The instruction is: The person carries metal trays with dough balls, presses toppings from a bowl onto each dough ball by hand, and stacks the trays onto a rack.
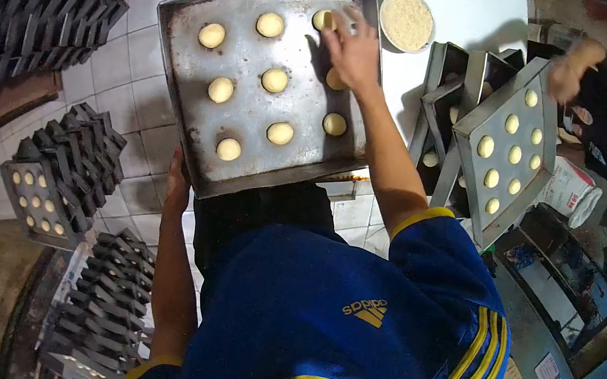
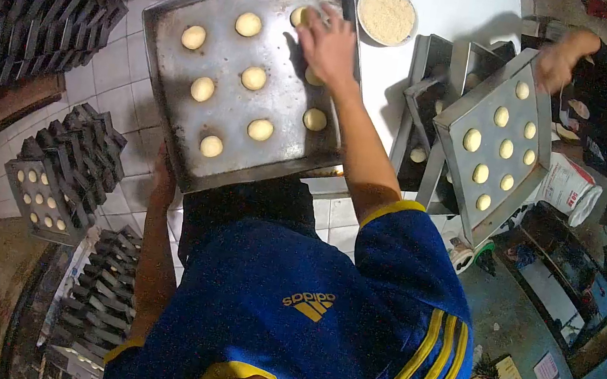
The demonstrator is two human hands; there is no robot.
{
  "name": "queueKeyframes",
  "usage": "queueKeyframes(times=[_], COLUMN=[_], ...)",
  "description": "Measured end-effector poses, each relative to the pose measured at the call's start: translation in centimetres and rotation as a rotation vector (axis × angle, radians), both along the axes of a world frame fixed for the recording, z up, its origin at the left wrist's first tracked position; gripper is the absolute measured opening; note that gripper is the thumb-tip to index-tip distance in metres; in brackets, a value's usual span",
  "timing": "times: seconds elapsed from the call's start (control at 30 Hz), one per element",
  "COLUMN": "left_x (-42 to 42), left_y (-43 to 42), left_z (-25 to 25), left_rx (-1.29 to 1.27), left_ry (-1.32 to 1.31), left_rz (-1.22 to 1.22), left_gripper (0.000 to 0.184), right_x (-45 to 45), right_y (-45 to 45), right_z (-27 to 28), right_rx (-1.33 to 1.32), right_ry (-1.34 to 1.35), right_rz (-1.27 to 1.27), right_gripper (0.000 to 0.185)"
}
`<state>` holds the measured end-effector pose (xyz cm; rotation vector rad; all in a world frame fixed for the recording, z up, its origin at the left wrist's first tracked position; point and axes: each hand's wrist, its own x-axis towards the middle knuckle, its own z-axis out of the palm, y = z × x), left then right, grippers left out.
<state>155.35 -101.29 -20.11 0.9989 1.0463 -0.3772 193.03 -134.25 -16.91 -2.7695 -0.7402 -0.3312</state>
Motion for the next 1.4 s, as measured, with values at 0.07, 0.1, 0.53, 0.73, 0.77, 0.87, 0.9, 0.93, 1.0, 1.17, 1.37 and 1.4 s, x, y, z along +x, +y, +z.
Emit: queueKeyframes(times=[0.07,0.1,0.53,0.73,0.77,0.87,0.9,0.93,1.0,1.17,1.37,1.4], left_x=[0.0,0.2,1.1,0.3,0.4,-0.2,-1.5,-2.4,-0.8,-0.6,0.6,0.3], left_y=[-0.1,-0.1,-1.1,-0.9,-0.9,-0.8,-0.3,0.1,-0.4,-0.1,-0.9,-0.7], left_z=[-0.2,0.1,2.5,0.9,1.0,0.2,-2.3,-3.5,-0.3,0.0,3.3,2.2], left_rx=[-0.046,-0.069,0.086,0.015,0.02,0.125,0.098,0.071,0.08,0.05,0.212,0.122], left_ry=[-0.108,-0.092,-0.075,-0.138,-0.135,-0.163,-0.132,-0.101,-0.081,-0.111,-0.1,-0.113], left_rz=[0.018,0.032,0.014,0.032,0.038,0.001,0.025,0.049,0.02,-0.01,-0.107,-0.071], left_gripper=[0.086,0.084,0.079,0.079,0.079,0.079,0.079,0.079,0.081,0.084,0.082,0.08], right_x=[3.0,3.7,7.9,8.5,8.0,5.7,4.7,3.7,2.5,1.4,0.9,0.6], right_y=[-2.5,-3.5,-10.6,-9.6,-8.3,-3.2,-1.1,1.0,4.4,9.8,10.9,10.9], right_z=[1.6,2.9,2.1,1.8,1.5,0.5,0.4,1.5,1.6,-0.5,-1.3,-1.0], right_rx=[0.343,0.312,-0.108,0.582,0.584,0.741,0.744,0.686,0.617,0.361,0.072,0.071], right_ry=[-0.026,-0.009,0.05,0.43,0.435,0.605,0.657,0.654,0.672,0.348,0.104,0.104], right_rz=[-0.083,-0.28,-0.245,-0.484,-0.478,-0.217,-0.166,-0.114,-0.05,0.129,0.237,0.238], right_gripper=[0.035,0.032,0.019,0.036,0.036,0.035,0.034,0.033,0.03,0.019,0.014,0.014])
